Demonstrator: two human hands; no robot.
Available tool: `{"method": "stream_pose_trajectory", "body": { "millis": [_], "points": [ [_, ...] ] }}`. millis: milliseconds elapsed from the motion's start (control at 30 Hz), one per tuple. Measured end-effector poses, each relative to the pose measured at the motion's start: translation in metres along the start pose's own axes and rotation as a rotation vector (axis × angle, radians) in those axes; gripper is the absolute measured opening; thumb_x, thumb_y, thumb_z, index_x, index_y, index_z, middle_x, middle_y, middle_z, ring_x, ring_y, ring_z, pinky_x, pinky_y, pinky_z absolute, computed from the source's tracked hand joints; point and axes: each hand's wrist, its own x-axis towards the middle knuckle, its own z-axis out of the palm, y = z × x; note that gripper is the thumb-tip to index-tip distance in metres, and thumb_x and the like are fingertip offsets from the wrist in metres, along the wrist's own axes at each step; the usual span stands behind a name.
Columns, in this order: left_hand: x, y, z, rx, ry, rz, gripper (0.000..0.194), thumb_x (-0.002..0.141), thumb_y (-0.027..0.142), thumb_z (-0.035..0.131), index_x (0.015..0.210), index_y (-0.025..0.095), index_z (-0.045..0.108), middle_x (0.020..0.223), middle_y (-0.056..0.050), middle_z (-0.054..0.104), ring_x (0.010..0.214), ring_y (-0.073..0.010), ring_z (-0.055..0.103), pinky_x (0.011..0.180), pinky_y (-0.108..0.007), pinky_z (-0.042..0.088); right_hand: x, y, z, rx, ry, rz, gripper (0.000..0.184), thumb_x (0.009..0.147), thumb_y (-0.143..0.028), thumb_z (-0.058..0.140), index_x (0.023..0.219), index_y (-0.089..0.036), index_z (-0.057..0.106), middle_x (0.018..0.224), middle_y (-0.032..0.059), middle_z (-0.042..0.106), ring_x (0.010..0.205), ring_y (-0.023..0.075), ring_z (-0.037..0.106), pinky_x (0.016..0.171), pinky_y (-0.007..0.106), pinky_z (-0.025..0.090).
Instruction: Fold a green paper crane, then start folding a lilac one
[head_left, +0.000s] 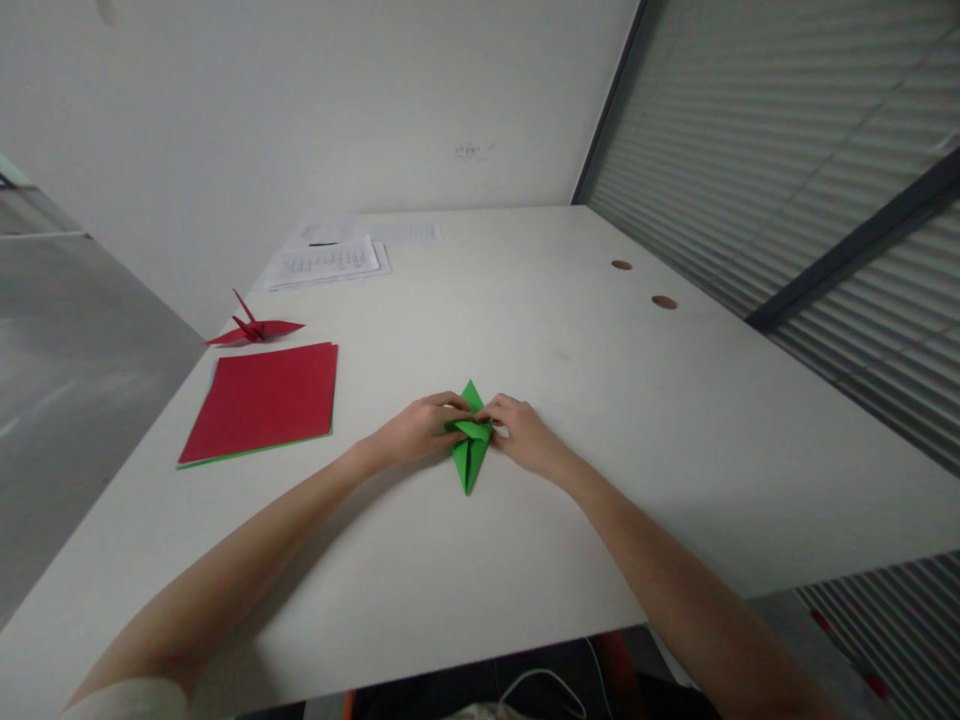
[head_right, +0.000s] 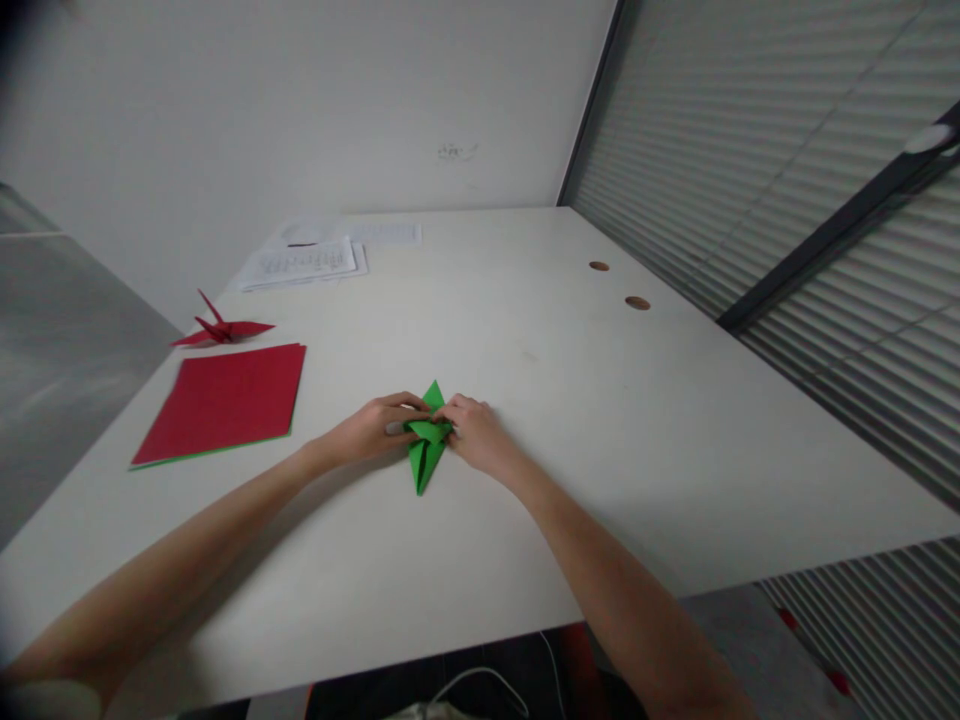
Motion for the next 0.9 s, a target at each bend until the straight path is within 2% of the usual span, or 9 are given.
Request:
{"method": "stream_pose_trajectory", "body": {
  "millis": [133, 233, 333, 467, 567, 633, 733, 833, 900],
  "points": [
    [-0.003, -0.007, 0.000, 0.084, -0.054, -0.006, 0.016, 0.086, 0.019, 0.062, 0.095, 0.016, 0.075, 0.095, -0.010, 0.063, 0.086, -0.0179, 0.061, 0.078, -0.028, 0.049, -0.001, 0.000, -0.008, -0.105, -0.093, -0.108, 0.018, 0.079, -0.011, 0.071, 0.093, -0.022, 0.073, 0.092, 0.0046, 0.065, 0.088, 0.0184, 0.058, 0.081, 0.033, 0.043],
    [-0.003, -0.010, -0.002, -0.067, -0.106, -0.102, 0.025, 0.086, 0.023, 0.061, 0.107, 0.016, 0.072, 0.088, -0.006, 0.066, 0.074, -0.0140, 0.059, 0.069, -0.024, 0.047, -0.001, 0.001, -0.012, -0.115, -0.106, -0.054, 0.008, 0.078, -0.014, 0.073, 0.083, -0.021, 0.074, 0.085, 0.0043, 0.065, 0.083, 0.0183, 0.057, 0.076, 0.031, 0.042],
    [-0.002, -0.015, -0.002, -0.174, -0.055, -0.269, 0.039, 0.084, 0.025, 0.060, 0.122, 0.017, 0.065, 0.081, -0.002, 0.070, 0.063, -0.0115, 0.055, 0.064, -0.023, 0.045, -0.001, 0.002, -0.014, -0.002, -0.118, 0.005, 0.002, 0.078, -0.019, 0.074, 0.078, -0.019, 0.072, 0.082, 0.0039, 0.065, 0.079, 0.0171, 0.058, 0.071, 0.029, 0.043],
    [0.000, -0.021, 0.004, -0.240, 0.011, -0.383, 0.049, 0.080, 0.027, 0.061, 0.127, 0.014, 0.060, 0.075, -0.002, 0.071, 0.055, -0.0102, 0.051, 0.058, -0.023, 0.041, 0.001, 0.004, -0.011, 0.116, -0.115, 0.053, 0.010, 0.083, -0.026, 0.069, 0.078, -0.017, 0.070, 0.080, 0.0034, 0.064, 0.073, 0.0158, 0.058, 0.067, 0.028, 0.042],
    [-0.001, -0.020, 0.012, -0.320, 0.075, -0.413, 0.057, 0.084, 0.027, 0.055, 0.139, 0.014, 0.044, 0.075, -0.001, 0.069, 0.054, -0.0102, 0.052, 0.053, -0.021, 0.040, 0.002, 0.005, -0.004, 0.012, -0.043, 0.121, 0.014, 0.077, -0.027, 0.076, 0.080, -0.016, 0.067, 0.079, 0.0034, 0.063, 0.075, 0.0174, 0.056, 0.070, 0.030, 0.041],
    [-0.003, -0.017, 0.018, -0.323, 0.160, -0.390, 0.056, 0.086, 0.025, 0.052, 0.139, 0.017, 0.036, 0.082, -0.002, 0.068, 0.058, -0.0105, 0.055, 0.055, -0.021, 0.041, 0.003, 0.007, 0.001, -0.088, -0.001, 0.141, 0.022, 0.074, -0.027, 0.079, 0.089, -0.017, 0.067, 0.083, 0.0039, 0.063, 0.079, 0.0193, 0.056, 0.074, 0.033, 0.040],
    [-0.004, -0.011, 0.025, -0.263, 0.274, -0.359, 0.042, 0.090, 0.026, 0.050, 0.130, 0.020, 0.038, 0.084, -0.001, 0.066, 0.063, -0.0109, 0.057, 0.060, -0.022, 0.043, 0.002, 0.008, 0.005, -0.139, 0.048, 0.130, 0.040, 0.073, -0.027, 0.079, 0.109, -0.019, 0.064, 0.091, 0.0051, 0.063, 0.086, 0.0213, 0.056, 0.079, 0.035, 0.040],
    [-0.004, -0.008, 0.026, -0.197, 0.282, -0.361, 0.028, 0.094, 0.033, 0.047, 0.119, 0.021, 0.048, 0.075, 0.002, 0.063, 0.058, -0.0108, 0.052, 0.059, -0.023, 0.042, 0.001, 0.006, 0.005, -0.092, 0.071, 0.085, 0.054, 0.073, -0.022, 0.077, 0.123, -0.020, 0.056, 0.098, 0.0058, 0.063, 0.089, 0.0212, 0.057, 0.083, 0.037, 0.042],
    [-0.002, -0.006, 0.024, -0.142, 0.279, -0.333, 0.022, 0.094, 0.035, 0.046, 0.105, 0.019, 0.058, 0.075, 0.000, 0.064, 0.063, -0.0124, 0.055, 0.063, -0.025, 0.044, 0.001, 0.003, 0.004, -0.041, 0.063, 0.064, 0.053, 0.074, -0.018, 0.074, 0.124, -0.021, 0.055, 0.100, 0.0054, 0.063, 0.088, 0.0202, 0.058, 0.084, 0.038, 0.043]
  ]
}}
